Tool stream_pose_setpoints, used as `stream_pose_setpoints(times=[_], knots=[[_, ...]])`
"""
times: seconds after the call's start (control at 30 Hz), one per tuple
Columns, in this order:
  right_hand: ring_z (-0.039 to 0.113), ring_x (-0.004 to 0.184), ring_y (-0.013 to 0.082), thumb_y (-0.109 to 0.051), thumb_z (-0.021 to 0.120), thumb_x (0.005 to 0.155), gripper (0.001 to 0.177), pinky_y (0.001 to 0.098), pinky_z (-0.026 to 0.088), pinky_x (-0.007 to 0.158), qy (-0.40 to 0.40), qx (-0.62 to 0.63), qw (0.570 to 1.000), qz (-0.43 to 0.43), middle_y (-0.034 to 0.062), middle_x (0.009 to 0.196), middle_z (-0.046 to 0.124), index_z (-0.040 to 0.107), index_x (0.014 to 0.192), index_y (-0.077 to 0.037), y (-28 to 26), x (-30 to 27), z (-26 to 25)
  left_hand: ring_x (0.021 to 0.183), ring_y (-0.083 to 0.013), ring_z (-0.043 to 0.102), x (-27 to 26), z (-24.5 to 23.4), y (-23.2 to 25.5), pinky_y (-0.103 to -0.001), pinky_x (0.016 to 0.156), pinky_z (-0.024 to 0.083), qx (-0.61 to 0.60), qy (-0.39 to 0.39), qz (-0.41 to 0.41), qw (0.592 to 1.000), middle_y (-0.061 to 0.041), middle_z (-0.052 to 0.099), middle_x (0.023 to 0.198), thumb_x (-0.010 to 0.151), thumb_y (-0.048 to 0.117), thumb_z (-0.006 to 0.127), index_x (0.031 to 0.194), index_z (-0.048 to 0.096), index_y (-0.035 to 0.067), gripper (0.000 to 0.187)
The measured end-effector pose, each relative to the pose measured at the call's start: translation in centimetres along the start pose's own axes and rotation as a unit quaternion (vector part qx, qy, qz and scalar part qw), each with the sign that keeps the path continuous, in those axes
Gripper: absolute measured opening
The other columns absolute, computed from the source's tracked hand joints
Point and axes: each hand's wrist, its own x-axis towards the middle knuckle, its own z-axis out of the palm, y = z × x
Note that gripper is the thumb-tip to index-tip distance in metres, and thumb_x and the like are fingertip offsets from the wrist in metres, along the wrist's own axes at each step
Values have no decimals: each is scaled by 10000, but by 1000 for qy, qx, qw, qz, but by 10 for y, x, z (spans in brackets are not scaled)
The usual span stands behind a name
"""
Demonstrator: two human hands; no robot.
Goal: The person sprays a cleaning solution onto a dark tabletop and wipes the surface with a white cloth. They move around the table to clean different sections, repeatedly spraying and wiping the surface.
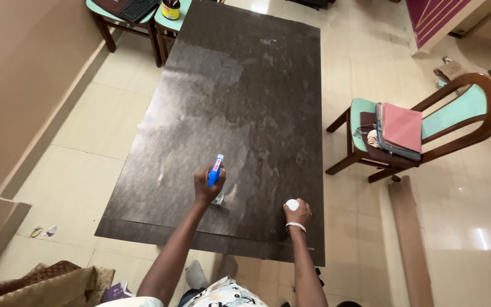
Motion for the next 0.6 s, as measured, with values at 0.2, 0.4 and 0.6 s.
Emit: stream_pose_setpoints(times=[0.2, 0.4, 0.6], knots=[[666, 1042, 405, -286, 927, 630, 573, 507, 533, 919, 2, 13, 1000, -21, 190, 1115, 711, 718, 1113, -59, -28, -8, 28, 592, -237, 717, 3, 14, -1, -362, 588, 539, 12, 22, -55, 998, -92, 680, 648, 869, 268, 735, 930, 741, 69, 208], [675, 1043, 411, -258, 913, 634, 571, 488, 542, 918, -33, 77, 992, -90, 198, 1148, 710, 721, 1132, -57, -50, -35, 50, 610, -224, 725, 11, 17, 1, -348, 596, 542, 16, 12, -46, 999, -75, 698, 663, 877, 280, 731, 953, 737, 76, 218], [679, 1048, 421, -292, 912, 671, 584, 484, 553, 920, -42, 51, 995, -77, 209, 1178, 696, 709, 1161, -47, -28, -23, 25, 582, -215, 718, 10, 13, 5, -347, 575, 534, 9, 12, -55, 998, -85, 684, 646, 878, 275, 726, 962, 731, 61, 229]])
